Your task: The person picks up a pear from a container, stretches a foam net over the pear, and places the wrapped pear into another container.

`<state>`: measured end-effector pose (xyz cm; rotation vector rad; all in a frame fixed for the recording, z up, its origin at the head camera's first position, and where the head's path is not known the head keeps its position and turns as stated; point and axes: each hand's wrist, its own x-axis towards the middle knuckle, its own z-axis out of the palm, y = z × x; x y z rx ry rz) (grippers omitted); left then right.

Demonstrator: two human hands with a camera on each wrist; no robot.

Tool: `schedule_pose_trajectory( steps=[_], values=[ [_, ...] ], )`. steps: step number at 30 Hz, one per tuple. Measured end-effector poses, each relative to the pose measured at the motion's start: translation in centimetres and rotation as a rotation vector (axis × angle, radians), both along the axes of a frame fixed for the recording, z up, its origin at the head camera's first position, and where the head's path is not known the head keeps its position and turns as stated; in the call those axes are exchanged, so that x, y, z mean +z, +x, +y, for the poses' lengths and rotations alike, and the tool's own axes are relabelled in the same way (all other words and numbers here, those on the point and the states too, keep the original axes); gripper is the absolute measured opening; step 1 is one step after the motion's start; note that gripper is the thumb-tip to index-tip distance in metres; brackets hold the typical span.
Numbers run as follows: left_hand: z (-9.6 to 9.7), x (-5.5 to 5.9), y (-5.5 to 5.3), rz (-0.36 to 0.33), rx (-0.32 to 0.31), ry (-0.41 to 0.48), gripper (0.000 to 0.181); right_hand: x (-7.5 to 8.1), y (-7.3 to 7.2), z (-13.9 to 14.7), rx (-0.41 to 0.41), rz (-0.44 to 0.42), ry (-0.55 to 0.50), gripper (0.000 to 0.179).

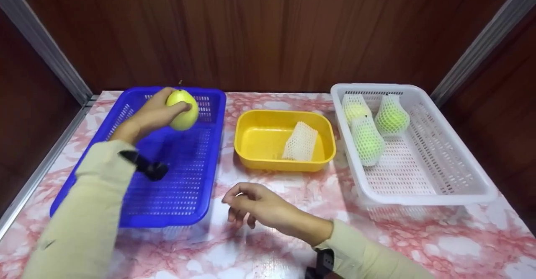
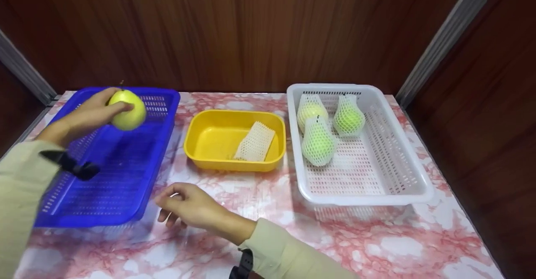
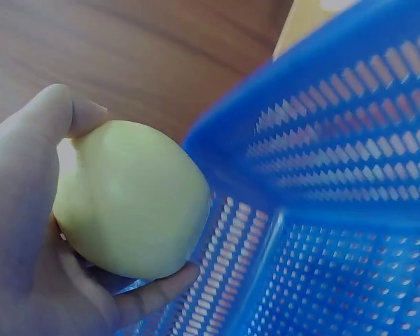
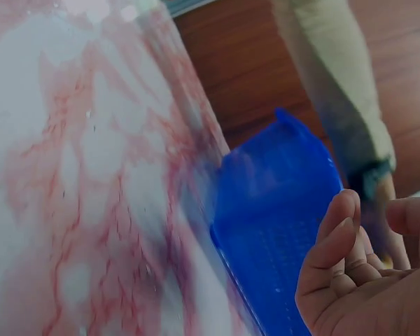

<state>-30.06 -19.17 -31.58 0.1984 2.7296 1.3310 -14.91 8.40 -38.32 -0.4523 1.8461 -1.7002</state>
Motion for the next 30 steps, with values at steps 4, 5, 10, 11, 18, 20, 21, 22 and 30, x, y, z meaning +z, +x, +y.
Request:
schedule_pose_trajectory(
  steps=[4,5,10,11,18,20,21,22,30],
  values=[
    [0.0,0.6,2.2,0.053,-0.027,-0.02,0.053,0.4,-0.2,1.4,-0.021,0.032,-0.019,0.024],
    [0.1,0.8,2.8,0.063,-0.033,-0.023,0.053,0.5,-0.2,1.8,-0.028,0.043,-0.021,0.024],
    [1.4,2.1,5.9,0.09,-0.045,-0.001,0.057,1.3,-0.3,3.6,-0.09,0.105,-0.039,0.021],
    [1.8,2.4,6.5,0.095,-0.044,0.014,0.057,1.6,-0.3,3.9,-0.106,0.116,-0.049,0.021],
    [5.0,3.5,10.8,0.052,-0.015,0.144,0.058,2.9,0.1,4.8,-0.178,0.282,-0.136,0.042],
    [5.9,3.3,12.1,0.026,-0.011,0.184,0.058,3.3,0.4,4.9,-0.167,0.346,-0.152,0.057],
    [6.4,3.2,12.6,0.016,-0.016,0.204,0.057,3.4,0.5,4.9,-0.151,0.38,-0.152,0.065],
    [6.9,3.0,13.2,0.007,-0.023,0.221,0.057,3.5,0.6,4.9,-0.134,0.413,-0.15,0.072],
    [10.3,1.2,16.7,-0.032,-0.063,0.243,0.061,4.2,2.1,4.7,-0.018,0.566,-0.084,0.106]
  ],
)
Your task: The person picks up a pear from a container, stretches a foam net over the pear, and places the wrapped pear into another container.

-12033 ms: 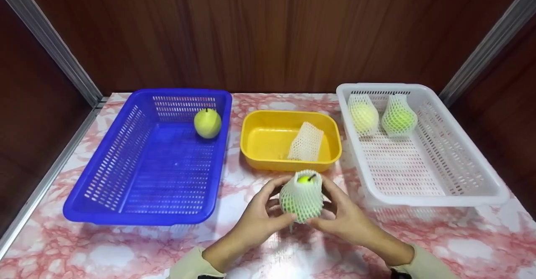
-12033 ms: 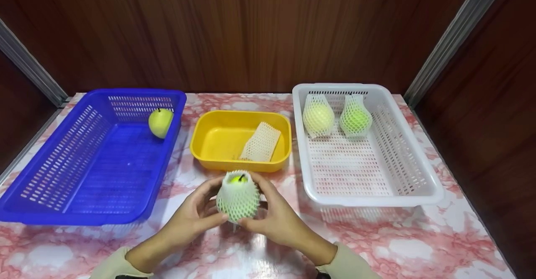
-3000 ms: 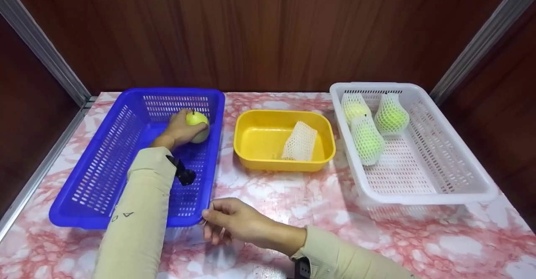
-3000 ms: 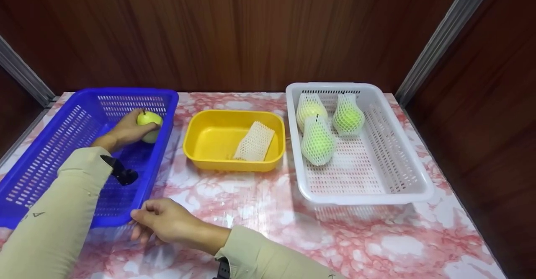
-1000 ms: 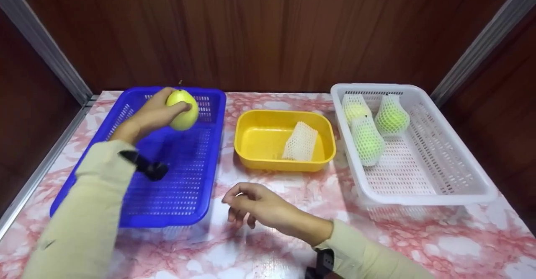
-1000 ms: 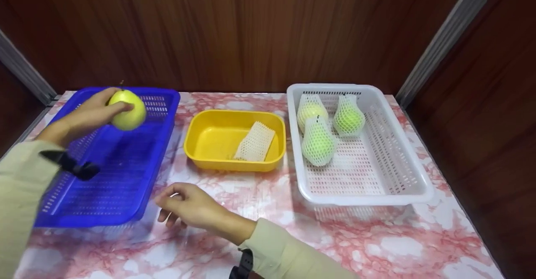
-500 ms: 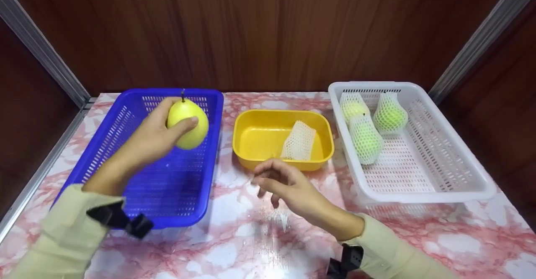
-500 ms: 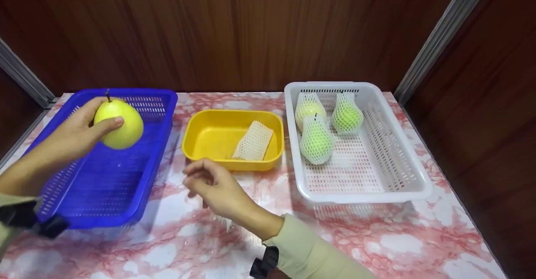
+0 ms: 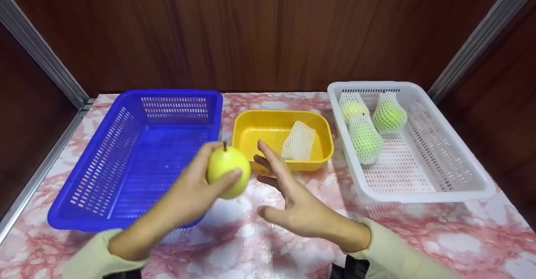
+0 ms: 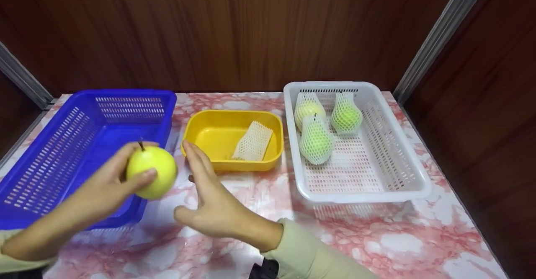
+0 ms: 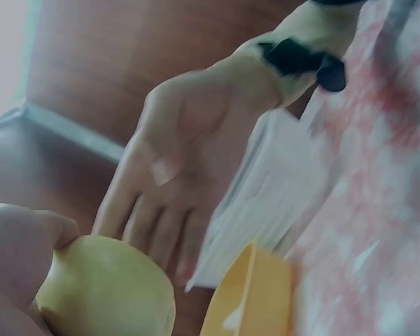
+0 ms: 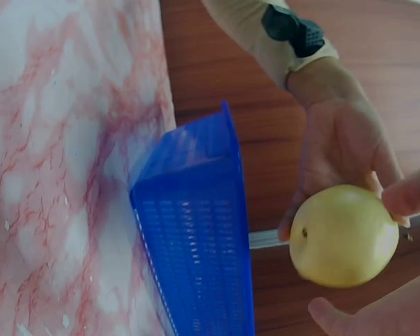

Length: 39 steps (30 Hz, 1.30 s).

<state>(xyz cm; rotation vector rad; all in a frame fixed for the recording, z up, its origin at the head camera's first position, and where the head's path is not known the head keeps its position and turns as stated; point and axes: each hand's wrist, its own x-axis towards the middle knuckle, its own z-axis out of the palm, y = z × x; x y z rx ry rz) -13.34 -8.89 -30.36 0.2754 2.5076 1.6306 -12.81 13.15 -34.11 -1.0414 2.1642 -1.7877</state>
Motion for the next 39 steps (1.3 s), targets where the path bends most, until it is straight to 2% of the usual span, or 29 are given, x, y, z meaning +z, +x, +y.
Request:
schedule_pose_trajectory(
  steps=[4,9,13,18,23,26,31,34,39],
  values=[
    [1.3,-1.0,0.8,0.053,0.018,-0.008,0.066,0.0,0.5,-0.2,-0.013,0.014,0.06,0.112],
    [2.3,-2.1,1.2,0.127,0.016,-0.002,0.067,-0.3,0.7,-0.4,-0.042,0.071,0.152,0.113],
    [2.6,-2.5,1.5,0.115,-0.009,0.053,0.066,-0.8,1.0,-0.4,-0.088,0.129,0.225,0.114],
    [2.5,-2.7,2.2,0.059,-0.051,0.119,0.061,-1.4,0.8,-0.2,-0.131,0.146,0.221,0.109],
    [2.2,-3.3,2.8,0.079,-0.098,0.149,0.053,-2.1,0.3,0.7,-0.142,0.114,0.13,0.092],
    [2.0,-4.1,2.9,0.106,-0.142,0.204,0.052,-2.6,0.0,1.5,-0.135,0.093,0.083,0.087],
    [1.9,-6.0,3.3,0.102,-0.169,0.269,0.058,-3.4,0.1,2.6,-0.113,0.048,0.111,0.088],
    [2.3,-7.2,3.5,0.088,-0.175,0.284,0.058,-4.0,0.3,3.3,-0.099,0.039,0.141,0.088],
    [3.3,-8.8,3.3,0.111,-0.189,0.267,0.055,-5.0,0.4,4.4,-0.099,0.058,0.183,0.084]
  ],
)
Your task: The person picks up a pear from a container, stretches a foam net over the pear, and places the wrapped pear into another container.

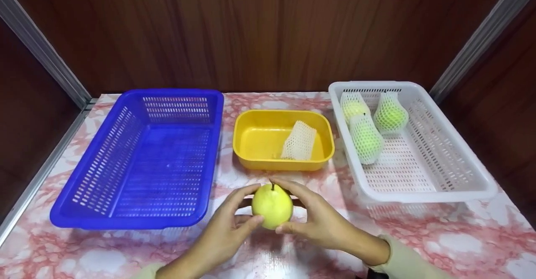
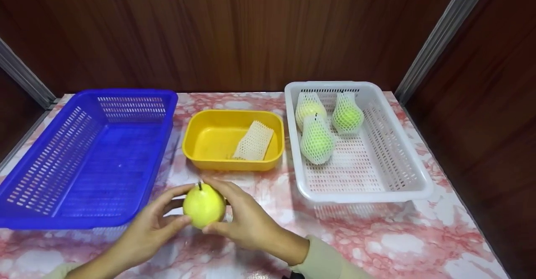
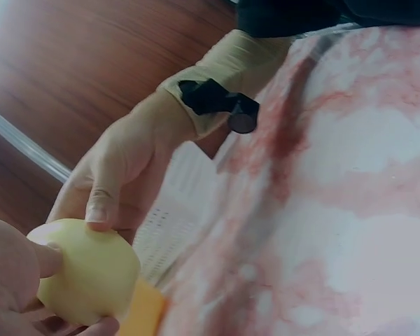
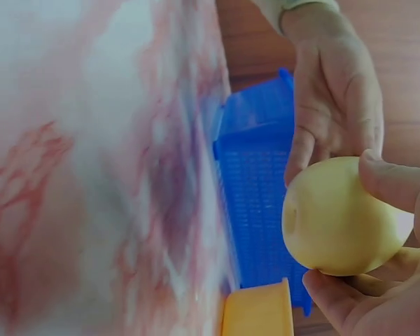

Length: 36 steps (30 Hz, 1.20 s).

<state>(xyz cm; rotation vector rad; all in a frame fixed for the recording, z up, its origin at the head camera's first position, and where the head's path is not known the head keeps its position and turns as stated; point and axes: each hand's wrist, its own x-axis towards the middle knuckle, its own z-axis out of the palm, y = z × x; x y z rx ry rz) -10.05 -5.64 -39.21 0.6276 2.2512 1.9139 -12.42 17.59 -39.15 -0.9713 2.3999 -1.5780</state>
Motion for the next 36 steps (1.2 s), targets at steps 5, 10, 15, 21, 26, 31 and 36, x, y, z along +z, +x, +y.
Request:
schedule_pose_trajectory(
  steps=[5,10,15,21,26,31,36],
  values=[
    [1.0,-1.3,-0.5,-0.004,0.003,-0.053,0.056,-0.8,0.0,0.7,-0.031,0.005,0.057,0.082],
    [1.9,-2.3,-1.1,0.0,-0.007,-0.082,0.055,-1.6,-0.2,1.0,-0.07,-0.014,0.113,0.083],
    [2.5,-3.2,-1.6,-0.024,-0.011,-0.091,0.055,-2.3,-0.5,1.2,-0.093,-0.046,0.145,0.081],
    [2.9,-4.0,-2.1,-0.032,-0.022,-0.111,0.056,-3.0,-0.8,1.4,-0.102,-0.054,0.142,0.078],
    [3.5,-4.5,-2.5,-0.002,-0.013,-0.109,0.055,-3.4,-1.1,1.7,-0.115,-0.058,0.142,0.076],
    [3.8,-4.8,-2.9,0.031,-0.013,-0.103,0.055,-3.5,-1.3,1.9,-0.13,-0.035,0.162,0.076],
    [4.0,-4.9,-3.0,0.059,-0.019,-0.109,0.054,-3.7,-1.3,2.1,-0.131,-0.042,0.138,0.078]
  ],
)
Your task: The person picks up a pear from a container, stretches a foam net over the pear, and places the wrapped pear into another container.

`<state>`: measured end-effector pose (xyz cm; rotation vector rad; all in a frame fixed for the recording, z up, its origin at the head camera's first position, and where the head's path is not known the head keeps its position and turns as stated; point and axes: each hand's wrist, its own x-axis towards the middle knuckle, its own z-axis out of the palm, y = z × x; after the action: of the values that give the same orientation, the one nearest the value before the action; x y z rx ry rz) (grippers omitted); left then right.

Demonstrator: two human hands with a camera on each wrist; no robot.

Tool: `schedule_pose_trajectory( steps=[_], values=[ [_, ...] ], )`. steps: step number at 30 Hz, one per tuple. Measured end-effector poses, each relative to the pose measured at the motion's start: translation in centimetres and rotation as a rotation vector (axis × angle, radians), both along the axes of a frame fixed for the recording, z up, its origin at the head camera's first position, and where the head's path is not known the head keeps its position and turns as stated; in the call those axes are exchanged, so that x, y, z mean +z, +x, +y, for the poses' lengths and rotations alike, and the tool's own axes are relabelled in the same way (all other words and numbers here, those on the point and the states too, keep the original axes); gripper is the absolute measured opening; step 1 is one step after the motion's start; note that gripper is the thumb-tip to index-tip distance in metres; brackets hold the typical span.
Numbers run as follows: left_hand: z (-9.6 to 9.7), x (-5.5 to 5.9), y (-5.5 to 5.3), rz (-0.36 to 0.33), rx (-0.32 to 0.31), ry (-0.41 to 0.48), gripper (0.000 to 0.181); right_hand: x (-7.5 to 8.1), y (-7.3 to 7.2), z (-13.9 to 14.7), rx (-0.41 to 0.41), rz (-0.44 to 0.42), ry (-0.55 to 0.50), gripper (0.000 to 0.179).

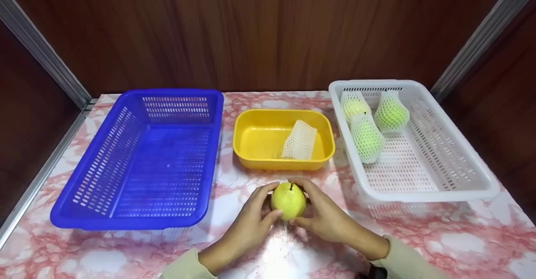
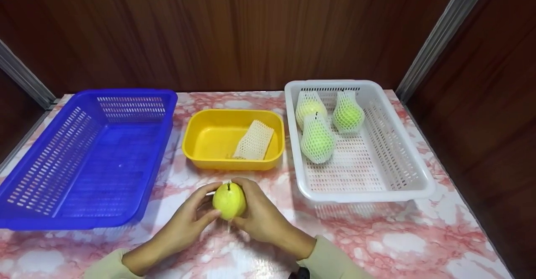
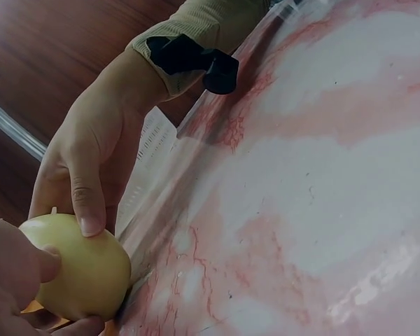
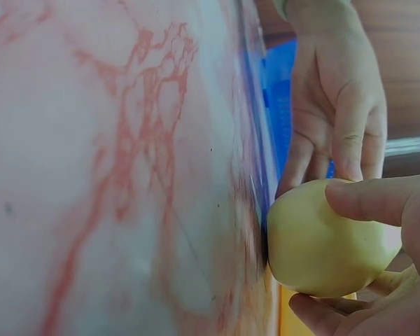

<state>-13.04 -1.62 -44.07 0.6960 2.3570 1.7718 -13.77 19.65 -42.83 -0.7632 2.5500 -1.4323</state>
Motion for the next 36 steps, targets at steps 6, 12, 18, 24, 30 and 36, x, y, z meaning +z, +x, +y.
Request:
schedule_pose_trajectory(
  steps=[6,12,18,24,30,36],
  values=[
    [0.3,-0.1,0.0,0.01,0.004,0.003,0.054,-0.1,-0.1,0.2,0.012,0.003,-0.011,0.078],
    [0.4,0.0,0.0,0.003,0.009,-0.025,0.056,-0.1,-0.1,0.6,0.026,-0.017,-0.017,0.077],
    [0.5,0.1,0.0,0.014,0.016,-0.022,0.056,0.2,0.1,1.0,0.058,-0.091,-0.061,0.08],
    [0.5,0.1,0.0,0.015,0.021,-0.021,0.057,0.6,-0.1,1.3,0.022,-0.075,-0.064,0.077],
    [0.6,0.0,-0.1,0.008,0.018,-0.033,0.056,1.3,-0.5,1.6,-0.06,-0.106,-0.127,0.063],
    [0.5,-0.1,0.0,0.002,0.025,-0.023,0.056,0.9,-1.5,1.3,-0.342,-0.309,-0.318,0.035]
  ],
)
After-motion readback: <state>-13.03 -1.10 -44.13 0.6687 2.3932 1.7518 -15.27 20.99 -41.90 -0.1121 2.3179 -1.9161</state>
